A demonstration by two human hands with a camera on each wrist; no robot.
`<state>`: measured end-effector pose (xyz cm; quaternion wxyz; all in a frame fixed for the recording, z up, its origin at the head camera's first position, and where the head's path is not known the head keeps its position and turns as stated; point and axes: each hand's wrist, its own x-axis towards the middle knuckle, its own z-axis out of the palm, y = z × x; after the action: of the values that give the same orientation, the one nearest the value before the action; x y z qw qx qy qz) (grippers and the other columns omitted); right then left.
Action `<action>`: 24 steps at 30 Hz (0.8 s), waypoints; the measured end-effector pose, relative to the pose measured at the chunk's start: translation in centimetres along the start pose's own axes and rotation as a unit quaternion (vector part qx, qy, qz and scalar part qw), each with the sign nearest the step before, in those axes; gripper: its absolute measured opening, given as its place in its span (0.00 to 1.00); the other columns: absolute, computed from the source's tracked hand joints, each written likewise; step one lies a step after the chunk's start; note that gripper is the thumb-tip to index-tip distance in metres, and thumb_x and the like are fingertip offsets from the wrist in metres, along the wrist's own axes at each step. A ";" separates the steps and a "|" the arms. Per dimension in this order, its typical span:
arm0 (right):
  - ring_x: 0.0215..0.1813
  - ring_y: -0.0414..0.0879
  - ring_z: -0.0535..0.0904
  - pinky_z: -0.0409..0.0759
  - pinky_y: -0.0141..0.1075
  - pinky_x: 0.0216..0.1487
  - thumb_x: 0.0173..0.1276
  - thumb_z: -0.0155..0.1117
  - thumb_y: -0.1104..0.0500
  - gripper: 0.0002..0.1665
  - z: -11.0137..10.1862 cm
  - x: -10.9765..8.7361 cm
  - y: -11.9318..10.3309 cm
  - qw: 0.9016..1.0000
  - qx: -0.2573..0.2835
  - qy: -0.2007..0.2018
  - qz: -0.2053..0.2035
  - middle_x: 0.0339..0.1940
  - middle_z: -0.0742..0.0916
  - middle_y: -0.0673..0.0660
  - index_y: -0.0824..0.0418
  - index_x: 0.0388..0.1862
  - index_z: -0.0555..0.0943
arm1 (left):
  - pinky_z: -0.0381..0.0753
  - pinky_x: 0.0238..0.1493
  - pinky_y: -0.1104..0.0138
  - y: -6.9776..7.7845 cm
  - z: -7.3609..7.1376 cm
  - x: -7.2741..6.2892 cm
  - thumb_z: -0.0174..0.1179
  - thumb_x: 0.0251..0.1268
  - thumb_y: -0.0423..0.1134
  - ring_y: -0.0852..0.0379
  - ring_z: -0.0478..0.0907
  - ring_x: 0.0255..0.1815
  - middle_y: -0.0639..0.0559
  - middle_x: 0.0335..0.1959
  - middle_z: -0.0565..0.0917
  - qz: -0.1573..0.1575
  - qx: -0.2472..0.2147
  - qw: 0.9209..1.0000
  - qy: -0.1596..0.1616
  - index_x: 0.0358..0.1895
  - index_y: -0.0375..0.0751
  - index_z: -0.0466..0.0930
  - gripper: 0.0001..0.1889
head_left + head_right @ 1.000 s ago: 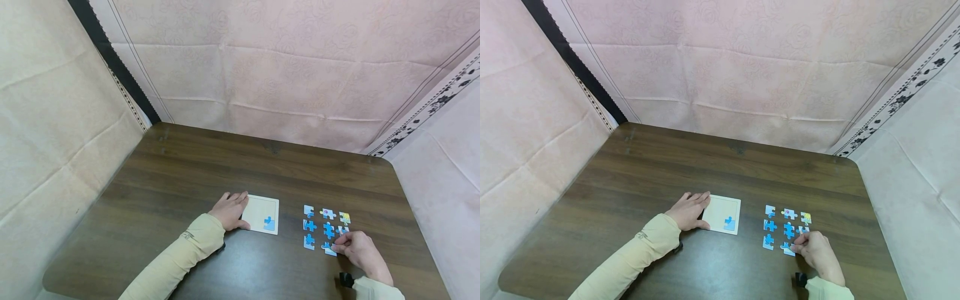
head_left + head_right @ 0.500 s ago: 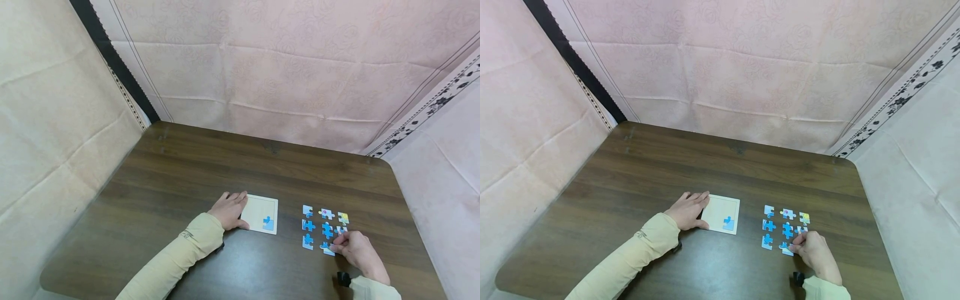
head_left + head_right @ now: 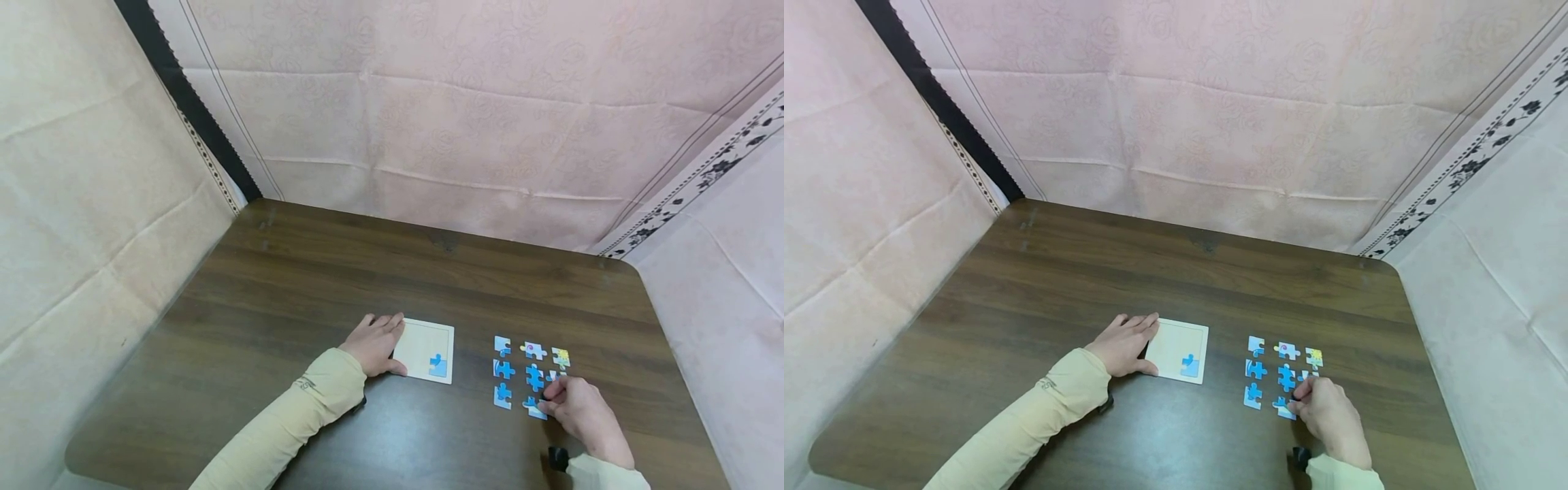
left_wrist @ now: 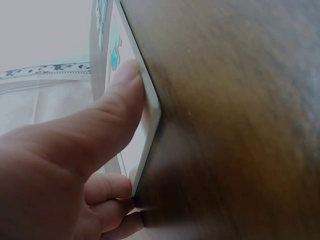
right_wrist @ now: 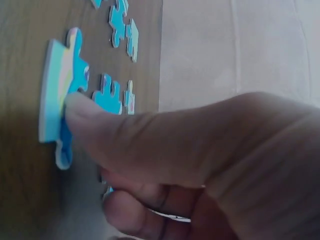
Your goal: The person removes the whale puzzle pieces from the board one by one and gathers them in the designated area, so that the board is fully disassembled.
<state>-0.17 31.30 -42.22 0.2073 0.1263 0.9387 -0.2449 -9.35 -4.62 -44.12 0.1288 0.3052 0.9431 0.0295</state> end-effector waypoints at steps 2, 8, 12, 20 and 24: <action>0.30 0.47 0.73 0.71 0.44 0.34 0.58 0.74 0.62 0.11 0.0 -0.1 -0.4 1.000 -0.018 0.006 0.002 0.27 0.81 0.51 0.60 0.33 0.78 | 0.57 0.69 0.51 0.0 0.1 0.0 0.60 0.56 0.68 0.50 0.61 0.72 0.45 0.75 0.61 0.000 0.000 1.000 0.000 0.72 0.37 0.63 0.48; 0.31 0.47 0.74 0.72 0.45 0.34 0.58 0.71 0.66 0.10 0.1 -0.2 -1.0 0.999 -0.020 0.022 -0.021 0.27 0.80 0.51 0.59 0.33 0.78 | 0.57 0.69 0.50 -0.1 0.1 0.0 0.60 0.56 0.68 0.49 0.61 0.73 0.45 0.75 0.61 0.000 0.000 1.000 0.001 0.73 0.37 0.63 0.49; 0.31 0.45 0.75 0.73 0.41 0.34 0.59 0.71 0.64 0.10 0.3 -0.3 -1.3 0.997 0.012 0.048 -0.064 0.28 0.80 0.51 0.61 0.35 0.78 | 0.57 0.69 0.50 0.0 0.1 -0.1 0.61 0.55 0.68 0.49 0.61 0.72 0.45 0.75 0.61 0.001 0.000 1.000 0.001 0.73 0.37 0.63 0.49; 0.32 0.45 0.75 0.74 0.37 0.35 0.63 0.69 0.59 0.10 1.6 0.5 -4.0 0.983 0.064 0.129 -0.115 0.30 0.82 0.53 0.62 0.39 0.79 | 0.57 0.69 0.51 0.0 0.4 0.1 0.60 0.56 0.68 0.50 0.60 0.73 0.46 0.75 0.60 -0.003 0.003 1.000 -0.003 0.73 0.38 0.61 0.49; 0.32 0.45 0.75 0.75 0.37 0.34 0.64 0.68 0.60 0.09 2.6 1.0 -5.8 0.978 0.060 0.151 -0.134 0.31 0.81 0.53 0.62 0.39 0.79 | 0.57 0.69 0.51 0.0 0.4 0.1 0.60 0.56 0.68 0.50 0.61 0.72 0.46 0.75 0.60 -0.002 0.005 1.000 -0.001 0.73 0.38 0.61 0.49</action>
<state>-2.21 25.16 -42.40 0.0207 0.0472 0.9510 -0.3048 -9.35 -4.61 -44.49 0.1279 0.3035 0.9439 0.0242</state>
